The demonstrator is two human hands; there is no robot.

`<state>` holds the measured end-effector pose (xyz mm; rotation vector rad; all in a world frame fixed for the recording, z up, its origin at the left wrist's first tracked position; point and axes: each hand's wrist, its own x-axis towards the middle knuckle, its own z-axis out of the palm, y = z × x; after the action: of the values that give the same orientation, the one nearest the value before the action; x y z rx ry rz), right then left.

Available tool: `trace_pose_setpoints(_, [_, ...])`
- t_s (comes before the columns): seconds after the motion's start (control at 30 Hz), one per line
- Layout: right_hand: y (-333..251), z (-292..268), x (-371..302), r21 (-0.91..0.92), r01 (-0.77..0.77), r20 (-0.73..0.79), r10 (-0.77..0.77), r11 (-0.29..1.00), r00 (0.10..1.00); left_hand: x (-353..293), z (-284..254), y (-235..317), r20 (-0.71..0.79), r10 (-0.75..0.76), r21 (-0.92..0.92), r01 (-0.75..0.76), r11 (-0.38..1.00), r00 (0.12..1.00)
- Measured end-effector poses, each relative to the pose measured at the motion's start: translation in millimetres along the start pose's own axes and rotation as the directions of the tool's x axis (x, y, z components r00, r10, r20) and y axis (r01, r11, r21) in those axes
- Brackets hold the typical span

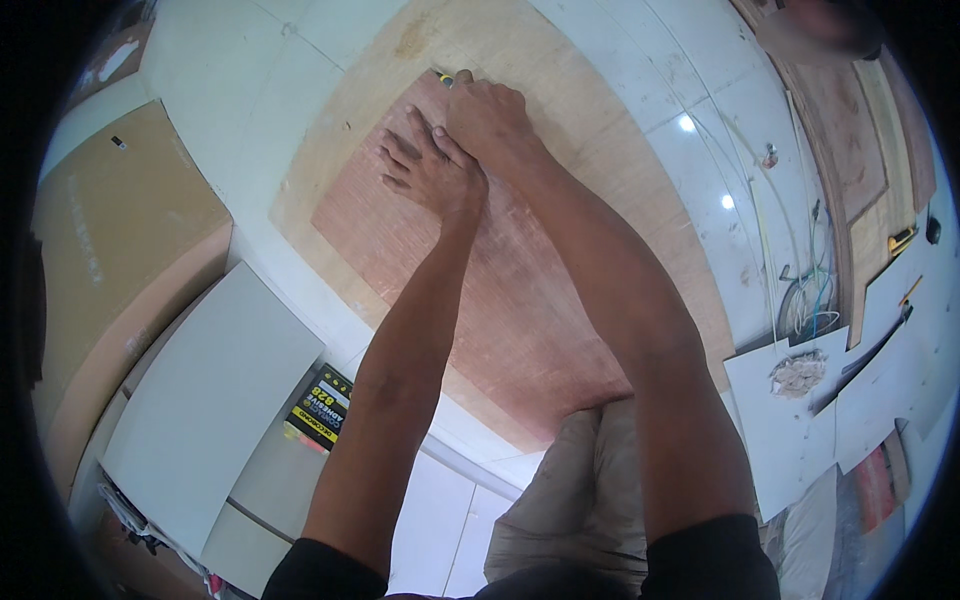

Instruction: The person kneels on the floor and uses a utility knife to cut a protective film from a wooden board. They then place two white panels on the board, align them, and later lift a thin wooden strip to mark it with a pencil.

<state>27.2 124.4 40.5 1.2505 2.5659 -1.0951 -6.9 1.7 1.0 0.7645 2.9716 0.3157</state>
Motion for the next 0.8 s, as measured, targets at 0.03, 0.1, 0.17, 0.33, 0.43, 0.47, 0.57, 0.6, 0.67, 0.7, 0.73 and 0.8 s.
trace_pose_setpoints(0.03, [-1.5,0.8,1.3,-0.022,-0.001,0.009,0.001,1.000,1.000,-0.3,0.6,1.9,0.011,-0.002,0.001,0.002,1.000,1.000])
trace_pose_setpoints(0.1, [2.4,-2.9,1.2,-0.040,0.000,0.031,0.002,0.999,1.000,-5.6,-0.1,3.0,0.041,0.000,0.005,0.000,1.000,0.999])
trace_pose_setpoints(0.17, [6.0,-6.1,-6.4,-0.040,-0.004,0.045,0.006,0.999,0.999,-6.3,-0.6,1.7,0.018,0.014,-0.007,-0.014,1.000,1.000])
trace_pose_setpoints(0.33, [30.5,0.1,-69.3,-0.002,-0.057,0.083,0.057,0.998,0.995,-5.9,2.4,-1.4,-0.064,0.071,-0.011,-0.072,0.997,0.995])
trace_pose_setpoints(0.43, [57.1,5.5,-135.3,0.002,-0.082,0.134,0.081,0.997,0.988,-10.5,3.6,-5.3,-0.110,0.088,0.018,-0.086,0.996,0.990])
trace_pose_setpoints(0.47, [65.7,3.7,-161.1,-0.017,-0.115,0.168,0.116,0.993,0.979,-12.9,2.5,-4.9,-0.125,0.097,0.022,-0.095,0.995,0.987])
trace_pose_setpoints(0.57, [95.1,2.1,-248.9,-0.048,-0.191,0.191,0.196,0.980,0.962,-16.8,7.7,-5.6,-0.177,0.111,0.033,-0.107,0.994,0.978])
trace_pose_setpoints(0.6, [109.3,8.7,-285.1,-0.036,-0.199,0.144,0.202,0.979,0.969,-13.8,9.1,-6.3,-0.198,0.117,0.037,-0.112,0.993,0.973])
trace_pose_setpoints(0.67, [134.2,15.4,-349.6,-0.074,-0.192,0.122,0.200,0.979,0.972,-12.5,14.3,-10.3,-0.226,0.134,0.053,-0.126,0.991,0.965])
trace_pose_setpoints(0.7, [143.6,14.8,-378.6,-0.125,-0.173,0.143,0.190,0.977,0.971,-10.9,15.8,-12.8,-0.238,0.142,0.058,-0.132,0.990,0.961])
trace_pose_setpoints(0.73, [157.0,14.6,-408.2,-0.180,-0.155,0.167,0.185,0.971,0.968,-9.7,18.3,-16.5,-0.253,0.155,0.047,-0.148,0.988,0.955])
trace_pose_setpoints(0.8, [190.7,30.4,-470.3,-0.167,-0.247,0.173,0.275,0.954,0.946,-11.5,19.7,-14.8,-0.245,0.153,0.020,-0.153,0.988,0.957])
